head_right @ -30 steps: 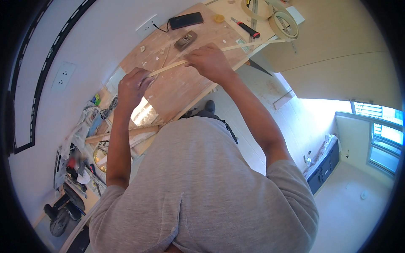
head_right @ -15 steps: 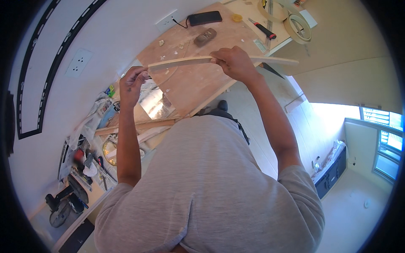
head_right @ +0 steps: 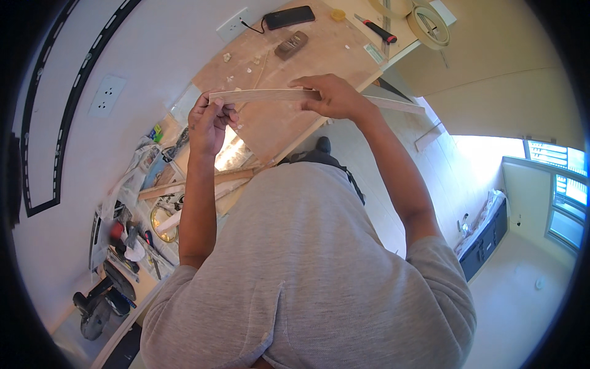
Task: The person assembles a wooden frame by hand, aligning and fitting thin wooden strips along the edges of a flat board. They repeatedly adjust the pieces to ensure proper alignment and fit.
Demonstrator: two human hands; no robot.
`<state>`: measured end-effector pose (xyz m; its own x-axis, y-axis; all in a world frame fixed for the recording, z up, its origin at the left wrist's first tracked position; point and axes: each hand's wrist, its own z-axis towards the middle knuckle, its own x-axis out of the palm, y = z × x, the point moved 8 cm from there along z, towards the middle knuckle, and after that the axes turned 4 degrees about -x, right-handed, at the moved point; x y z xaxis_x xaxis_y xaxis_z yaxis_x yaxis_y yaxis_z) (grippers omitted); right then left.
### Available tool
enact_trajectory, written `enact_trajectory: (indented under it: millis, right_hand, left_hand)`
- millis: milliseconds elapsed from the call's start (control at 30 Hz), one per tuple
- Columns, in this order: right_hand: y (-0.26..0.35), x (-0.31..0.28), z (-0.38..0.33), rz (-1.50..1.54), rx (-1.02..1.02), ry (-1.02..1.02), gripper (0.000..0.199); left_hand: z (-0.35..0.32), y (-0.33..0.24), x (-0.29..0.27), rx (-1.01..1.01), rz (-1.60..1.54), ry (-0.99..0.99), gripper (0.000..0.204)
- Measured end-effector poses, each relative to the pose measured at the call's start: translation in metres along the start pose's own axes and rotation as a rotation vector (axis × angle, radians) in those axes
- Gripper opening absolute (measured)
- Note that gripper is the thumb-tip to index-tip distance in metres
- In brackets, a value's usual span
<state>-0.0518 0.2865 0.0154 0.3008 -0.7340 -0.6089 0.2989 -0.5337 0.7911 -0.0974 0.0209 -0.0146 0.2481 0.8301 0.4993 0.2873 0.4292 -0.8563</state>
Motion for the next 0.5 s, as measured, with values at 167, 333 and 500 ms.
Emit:
enact_trajectory:
  millis: [167,333,500]
  right_hand:
    - [-0.006,0.007,0.001,-0.053,-0.034,0.043,0.049]
    - [-0.011,0.007,0.002,-0.057,-0.058,0.068,0.047]
    - [-0.050,0.002,0.019,-0.327,0.000,0.042,0.037]
  left_hand:
    - [0.001,0.008,-0.003,-0.059,-0.008,-0.026,0.015]
    - [-0.001,0.012,-0.005,-0.065,0.074,-0.033,0.016]
    - [-0.009,0.038,-0.029,-0.156,0.594,-0.080,0.024]
